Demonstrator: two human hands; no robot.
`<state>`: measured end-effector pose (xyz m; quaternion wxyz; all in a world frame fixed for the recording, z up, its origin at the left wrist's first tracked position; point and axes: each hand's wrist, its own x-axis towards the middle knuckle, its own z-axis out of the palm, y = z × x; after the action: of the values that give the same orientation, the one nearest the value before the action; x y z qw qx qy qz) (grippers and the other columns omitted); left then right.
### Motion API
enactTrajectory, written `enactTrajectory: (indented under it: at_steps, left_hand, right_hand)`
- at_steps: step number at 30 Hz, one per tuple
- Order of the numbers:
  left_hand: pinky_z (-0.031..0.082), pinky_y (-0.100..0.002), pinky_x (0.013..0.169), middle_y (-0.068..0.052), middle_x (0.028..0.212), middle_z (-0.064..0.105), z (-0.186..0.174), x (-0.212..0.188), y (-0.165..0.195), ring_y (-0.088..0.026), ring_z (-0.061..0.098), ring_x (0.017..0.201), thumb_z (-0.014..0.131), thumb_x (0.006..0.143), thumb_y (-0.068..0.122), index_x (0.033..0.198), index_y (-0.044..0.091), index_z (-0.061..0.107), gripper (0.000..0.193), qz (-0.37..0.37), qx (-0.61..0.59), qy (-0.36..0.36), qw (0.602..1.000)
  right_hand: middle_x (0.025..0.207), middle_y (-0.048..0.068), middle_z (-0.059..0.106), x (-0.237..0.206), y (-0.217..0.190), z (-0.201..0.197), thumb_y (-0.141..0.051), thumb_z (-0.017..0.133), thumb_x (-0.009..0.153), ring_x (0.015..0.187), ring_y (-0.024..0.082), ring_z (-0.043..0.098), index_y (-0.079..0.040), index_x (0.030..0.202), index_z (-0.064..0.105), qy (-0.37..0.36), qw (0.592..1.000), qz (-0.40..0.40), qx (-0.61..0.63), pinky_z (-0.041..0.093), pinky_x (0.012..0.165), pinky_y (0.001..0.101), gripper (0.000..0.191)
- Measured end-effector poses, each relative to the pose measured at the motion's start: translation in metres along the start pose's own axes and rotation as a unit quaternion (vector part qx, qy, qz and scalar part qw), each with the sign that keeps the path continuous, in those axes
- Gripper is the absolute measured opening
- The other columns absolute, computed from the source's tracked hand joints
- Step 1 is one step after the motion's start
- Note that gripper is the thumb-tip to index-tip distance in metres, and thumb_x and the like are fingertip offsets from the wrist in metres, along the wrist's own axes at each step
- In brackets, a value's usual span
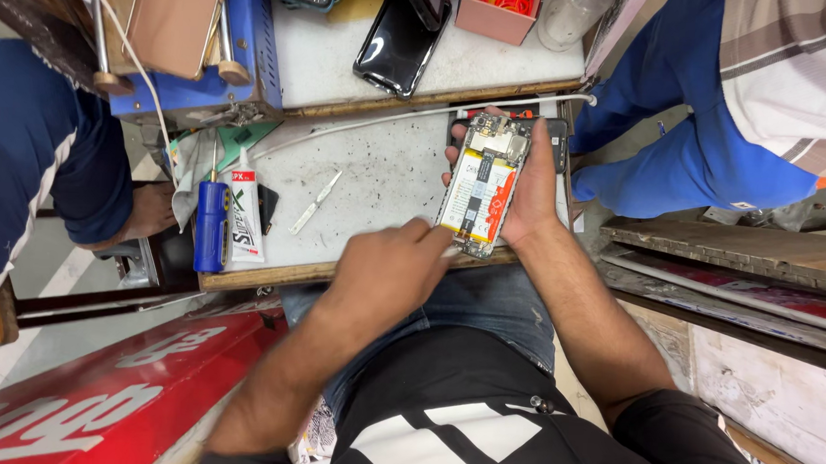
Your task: The person removes the old battery from a disassembled smartphone and replaces it with a new one. They then install a metal bracket, apply adhesive to the frame, and reattach the motherboard using a screwdriver.
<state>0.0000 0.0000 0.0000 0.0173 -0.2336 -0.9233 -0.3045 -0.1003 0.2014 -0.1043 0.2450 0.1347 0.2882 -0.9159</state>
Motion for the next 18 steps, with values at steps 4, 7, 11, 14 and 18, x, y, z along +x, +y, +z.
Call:
enactTrajectory:
  at_steps: [4, 7, 11, 14, 18]
  left_hand:
    - [0.056, -0.049, 0.069, -0.013, 0.083, 0.073, 0.019, -0.056, -0.016, -0.035, 0.071, 0.078, 0.067, 0.095, 0.029, 0.095, 0.009, 0.071, 0.020, -0.126, -0.015, -0.154, 0.980]
    - [0.056, -0.049, 0.081, -0.014, 0.092, 0.075, 0.039, -0.096, -0.030, -0.035, 0.072, 0.090, 0.067, 0.096, 0.037, 0.101, 0.012, 0.074, 0.026, -0.229, -0.009, -0.328, 0.916]
    - [0.053, -0.047, 0.096, -0.016, 0.114, 0.071, 0.046, -0.140, -0.052, -0.034, 0.067, 0.109, 0.074, 0.088, 0.042, 0.124, 0.012, 0.065, 0.048, -0.332, -0.019, -0.368, 0.868]
    - [0.050, -0.046, 0.100, -0.017, 0.125, 0.067, 0.041, -0.150, -0.054, -0.035, 0.063, 0.117, 0.076, 0.086, 0.044, 0.134, 0.012, 0.060, 0.060, -0.313, -0.041, -0.253, 0.915]
    - [0.047, -0.049, 0.105, -0.023, 0.137, 0.061, 0.042, -0.125, -0.037, -0.040, 0.058, 0.126, 0.080, 0.086, 0.036, 0.143, 0.003, 0.051, 0.072, -0.244, -0.067, 0.031, 0.967]
  right_hand:
    - [0.136, 0.019, 0.064, 0.001, 0.000, 0.001, -0.065, 0.031, 0.103, 0.117, 0.036, 0.065, -0.020, 0.148, 0.050, -0.033, 0.998, -0.028, 0.042, 0.057, 0.094, 0.0598, 0.066]
    - [0.139, 0.018, 0.062, 0.001, 0.012, 0.001, -0.061, 0.035, 0.105, 0.121, 0.035, 0.063, -0.020, 0.149, 0.050, -0.053, 0.997, -0.020, 0.051, 0.056, 0.095, 0.0605, 0.063]
    - [0.143, 0.016, 0.059, 0.003, 0.037, 0.007, -0.062, 0.038, 0.104, 0.124, 0.034, 0.061, -0.020, 0.151, 0.050, -0.061, 0.997, -0.003, 0.052, 0.054, 0.097, 0.0606, 0.065]
    - [0.144, 0.017, 0.058, 0.002, 0.055, 0.011, -0.063, 0.037, 0.101, 0.123, 0.034, 0.060, -0.021, 0.151, 0.050, -0.039, 0.998, 0.003, 0.047, 0.053, 0.097, 0.0606, 0.066]
    - [0.146, 0.016, 0.058, -0.004, 0.074, 0.023, -0.063, 0.037, 0.103, 0.124, 0.034, 0.059, -0.021, 0.152, 0.048, -0.064, 0.996, -0.029, 0.050, 0.053, 0.099, 0.0607, 0.066]
